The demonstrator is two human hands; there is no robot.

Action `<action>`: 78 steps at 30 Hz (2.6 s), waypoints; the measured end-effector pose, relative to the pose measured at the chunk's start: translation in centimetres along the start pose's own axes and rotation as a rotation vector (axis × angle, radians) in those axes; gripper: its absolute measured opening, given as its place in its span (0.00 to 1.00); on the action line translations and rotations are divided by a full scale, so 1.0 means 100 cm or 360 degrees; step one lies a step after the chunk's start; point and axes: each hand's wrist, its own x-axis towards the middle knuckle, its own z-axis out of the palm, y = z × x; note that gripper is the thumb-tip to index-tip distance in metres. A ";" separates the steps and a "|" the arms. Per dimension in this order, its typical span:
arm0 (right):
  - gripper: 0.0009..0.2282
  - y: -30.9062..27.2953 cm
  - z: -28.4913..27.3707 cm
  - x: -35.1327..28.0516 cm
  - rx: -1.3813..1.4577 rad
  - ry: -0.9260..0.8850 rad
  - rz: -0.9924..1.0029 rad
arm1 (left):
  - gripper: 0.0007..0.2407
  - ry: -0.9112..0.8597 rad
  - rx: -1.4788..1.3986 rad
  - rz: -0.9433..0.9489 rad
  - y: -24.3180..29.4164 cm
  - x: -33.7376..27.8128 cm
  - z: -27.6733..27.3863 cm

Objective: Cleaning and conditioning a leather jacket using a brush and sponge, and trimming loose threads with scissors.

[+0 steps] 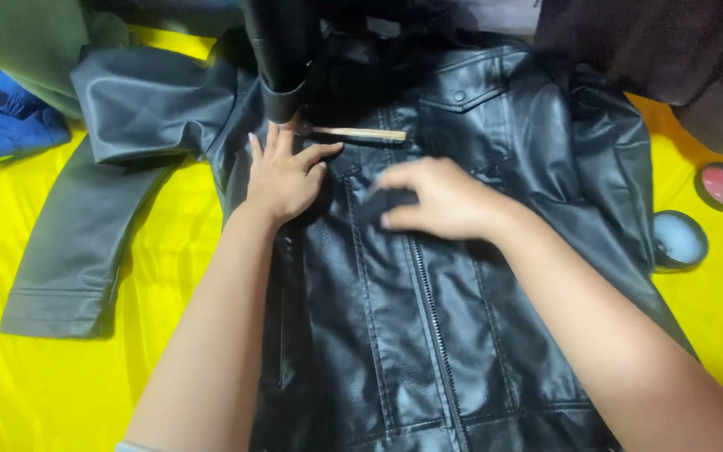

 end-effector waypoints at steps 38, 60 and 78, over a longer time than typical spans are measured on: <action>0.16 0.003 0.085 -0.114 0.0423 0.0064 -0.0056 | 0.16 0.0044 -0.0075 0.0467 -0.047 -0.005 -0.023; 0.10 -0.012 0.157 0.030 -0.0501 0.1107 -0.0475 | 0.17 0.0095 -0.0049 0.0297 -0.049 -0.009 -0.013; 0.01 -0.055 0.187 -0.100 -0.0560 0.0796 -0.0493 | 0.22 0.0119 -0.0167 0.0461 -0.054 -0.011 -0.009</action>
